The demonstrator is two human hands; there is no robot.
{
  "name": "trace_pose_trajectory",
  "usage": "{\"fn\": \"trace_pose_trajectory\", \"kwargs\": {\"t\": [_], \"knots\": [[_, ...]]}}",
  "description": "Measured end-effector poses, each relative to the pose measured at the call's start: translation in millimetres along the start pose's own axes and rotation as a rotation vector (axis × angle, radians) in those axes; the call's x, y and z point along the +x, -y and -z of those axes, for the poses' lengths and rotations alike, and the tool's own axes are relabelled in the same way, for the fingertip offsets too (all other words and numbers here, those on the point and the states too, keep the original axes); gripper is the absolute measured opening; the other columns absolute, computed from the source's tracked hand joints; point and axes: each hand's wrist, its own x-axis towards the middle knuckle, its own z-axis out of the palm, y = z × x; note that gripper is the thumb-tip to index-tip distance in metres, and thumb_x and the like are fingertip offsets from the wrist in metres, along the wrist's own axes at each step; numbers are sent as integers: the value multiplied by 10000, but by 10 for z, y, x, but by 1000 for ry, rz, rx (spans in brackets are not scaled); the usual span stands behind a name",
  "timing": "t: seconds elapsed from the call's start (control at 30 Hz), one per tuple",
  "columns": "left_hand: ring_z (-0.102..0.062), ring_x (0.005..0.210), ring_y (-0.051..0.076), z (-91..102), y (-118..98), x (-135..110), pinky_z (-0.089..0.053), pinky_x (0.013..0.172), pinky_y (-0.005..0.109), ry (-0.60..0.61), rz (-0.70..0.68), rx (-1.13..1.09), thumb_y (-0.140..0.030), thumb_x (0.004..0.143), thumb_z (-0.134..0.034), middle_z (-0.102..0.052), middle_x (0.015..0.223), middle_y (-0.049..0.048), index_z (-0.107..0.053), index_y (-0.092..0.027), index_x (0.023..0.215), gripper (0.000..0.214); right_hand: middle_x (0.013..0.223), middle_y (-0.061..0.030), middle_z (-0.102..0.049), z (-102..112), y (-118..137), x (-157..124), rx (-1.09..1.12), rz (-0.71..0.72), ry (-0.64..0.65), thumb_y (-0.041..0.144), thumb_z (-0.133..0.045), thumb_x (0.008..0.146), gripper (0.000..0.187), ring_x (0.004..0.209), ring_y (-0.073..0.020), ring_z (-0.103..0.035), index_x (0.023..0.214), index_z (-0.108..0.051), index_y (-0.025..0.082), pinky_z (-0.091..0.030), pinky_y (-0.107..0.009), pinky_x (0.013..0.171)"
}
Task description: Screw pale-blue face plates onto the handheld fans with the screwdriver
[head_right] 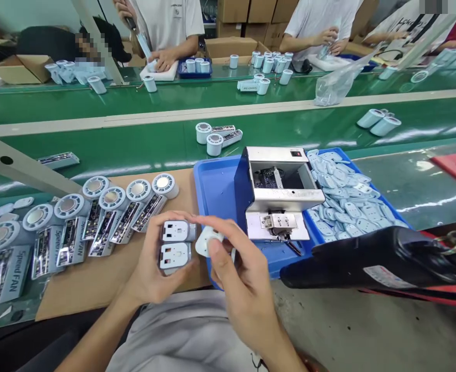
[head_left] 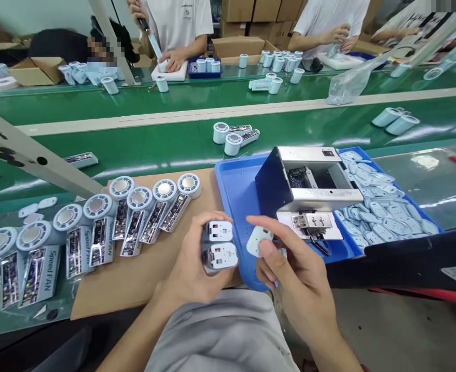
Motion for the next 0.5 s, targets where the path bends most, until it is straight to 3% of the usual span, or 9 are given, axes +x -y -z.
{"fn": "trace_pose_trajectory", "kwargs": {"t": [0.07,0.13,0.23,0.4,0.5], "knots": [[-747,1233,303,11,5,24,-675,1012,460,19,34,-28,-118,867,-797,-683,1363,107,-535,-339,1514,733,902,29,-515,-74,68,111,82,-30,5,472,-729,1173,321,588,-53,-433,1485,-703,403,-405,-163,482],[-748,1167,301,16,24,48,-684,947,455,7,52,-61,-113,873,-784,-680,1332,104,-539,-352,1508,721,919,43,-579,-112,139,220,48,29,-34,439,-769,1151,272,584,-64,-554,1380,-655,347,-502,-174,501],[-751,1009,270,12,70,67,-685,811,412,25,98,-139,-111,903,-781,-691,1292,105,-508,-356,1537,732,911,31,-652,-98,247,364,-160,126,28,377,-742,1170,107,662,-65,-689,1233,-749,291,-608,-155,654],[-767,1120,294,18,136,42,-702,885,432,52,23,-83,-90,853,-814,-643,1447,133,-356,-388,1695,1004,1087,-38,-638,-73,375,527,-469,175,151,386,-721,1162,198,691,-58,-591,1232,-905,372,-473,-178,516],[-794,1146,301,8,162,20,-710,903,450,97,-8,-147,-84,872,-842,-636,1508,153,-217,-422,1738,1120,1114,-63,-626,-79,437,591,-566,190,255,381,-708,1163,218,803,-99,-621,1226,-915,355,-469,-182,515]]}}
